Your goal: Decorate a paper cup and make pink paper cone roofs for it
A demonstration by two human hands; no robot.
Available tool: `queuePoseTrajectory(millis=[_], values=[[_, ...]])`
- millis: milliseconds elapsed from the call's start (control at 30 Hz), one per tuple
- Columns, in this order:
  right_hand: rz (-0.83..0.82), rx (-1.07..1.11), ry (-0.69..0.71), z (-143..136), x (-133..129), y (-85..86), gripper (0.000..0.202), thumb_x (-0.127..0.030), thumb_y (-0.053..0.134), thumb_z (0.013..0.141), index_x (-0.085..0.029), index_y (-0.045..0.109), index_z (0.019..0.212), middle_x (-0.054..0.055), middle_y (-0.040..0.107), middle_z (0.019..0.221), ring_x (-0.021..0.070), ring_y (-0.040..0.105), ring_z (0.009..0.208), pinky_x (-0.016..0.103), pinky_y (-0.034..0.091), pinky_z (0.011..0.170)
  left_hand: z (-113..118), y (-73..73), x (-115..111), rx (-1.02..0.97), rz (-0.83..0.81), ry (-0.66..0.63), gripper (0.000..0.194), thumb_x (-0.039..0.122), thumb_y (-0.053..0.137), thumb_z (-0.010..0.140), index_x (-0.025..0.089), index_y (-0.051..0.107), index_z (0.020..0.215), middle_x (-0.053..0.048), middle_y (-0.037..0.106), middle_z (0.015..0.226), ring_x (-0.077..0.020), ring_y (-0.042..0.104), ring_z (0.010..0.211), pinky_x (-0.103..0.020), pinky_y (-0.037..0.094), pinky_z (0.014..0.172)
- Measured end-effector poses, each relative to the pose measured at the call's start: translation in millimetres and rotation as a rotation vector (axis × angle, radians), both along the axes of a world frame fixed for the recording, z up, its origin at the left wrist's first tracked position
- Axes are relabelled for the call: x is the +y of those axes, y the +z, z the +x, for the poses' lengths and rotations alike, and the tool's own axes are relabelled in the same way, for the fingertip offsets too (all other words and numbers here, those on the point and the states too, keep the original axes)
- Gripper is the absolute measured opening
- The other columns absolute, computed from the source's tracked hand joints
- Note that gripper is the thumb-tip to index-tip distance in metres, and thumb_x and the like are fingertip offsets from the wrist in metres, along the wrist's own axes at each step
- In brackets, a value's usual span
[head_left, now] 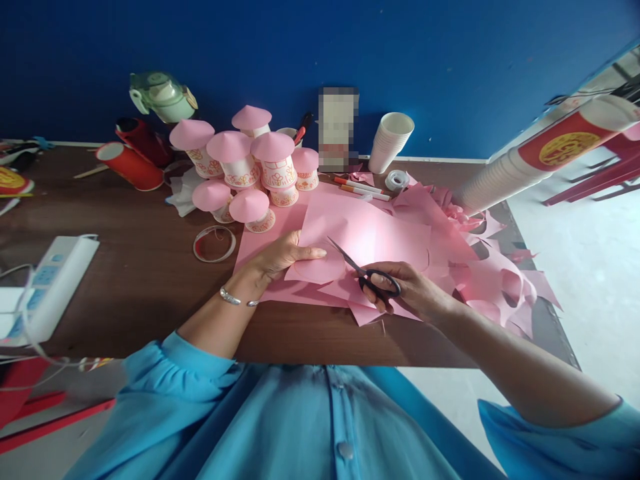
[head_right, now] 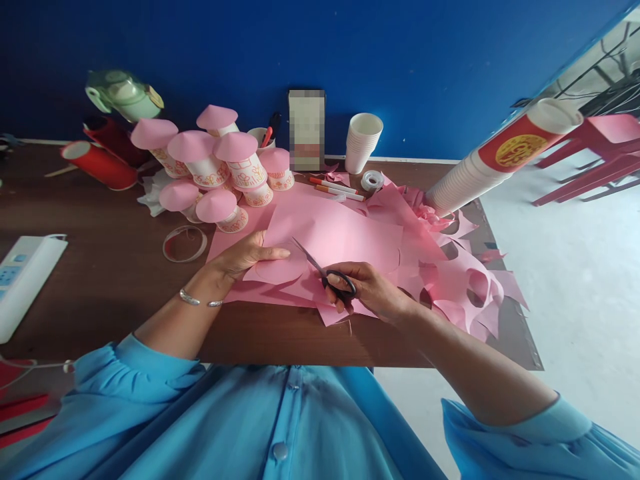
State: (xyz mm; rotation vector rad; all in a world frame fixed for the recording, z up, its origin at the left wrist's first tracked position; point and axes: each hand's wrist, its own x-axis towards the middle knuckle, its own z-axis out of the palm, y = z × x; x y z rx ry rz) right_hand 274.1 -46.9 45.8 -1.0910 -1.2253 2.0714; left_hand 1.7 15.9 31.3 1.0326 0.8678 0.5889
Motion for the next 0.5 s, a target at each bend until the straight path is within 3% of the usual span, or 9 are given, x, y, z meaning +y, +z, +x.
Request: queuePoseTrajectory(millis=[200, 500], values=[[-0.037, 0.021, -0.020, 2.3, -0.9, -5.3, 0.043, -0.054, 0.077, 0.090, -0.012, 0.073, 0.098, 0.002, 0.066, 0.071, 0.0101, 0.058, 0.054, 0.023, 0.040, 0.045, -0.5, -0.6, -0.2, 0.018, 0.004, 0.025, 0.047, 0.038, 0.091, 0.071, 0.016, 0.077, 0.109, -0.008, 0.079, 0.099, -0.0280, 0.072, 0.099, -0.042, 0.056, 0.092], [-0.010, 0.014, 0.009, 4.1, 1.7, -2.8, 0.042, -0.053, 0.077, 0.091, -0.012, 0.071, 0.084, 0.002, 0.064, 0.068, 0.0093, 0.055, 0.053, 0.023, 0.038, 0.045, -3.8, -3.0, 1.2, 0.015, -0.031, 0.018, 0.043, 0.036, 0.093, 0.069, 0.016, 0.076, 0.102, -0.008, 0.078, 0.091, -0.0273, 0.073, 0.094, -0.038, 0.057, 0.086]])
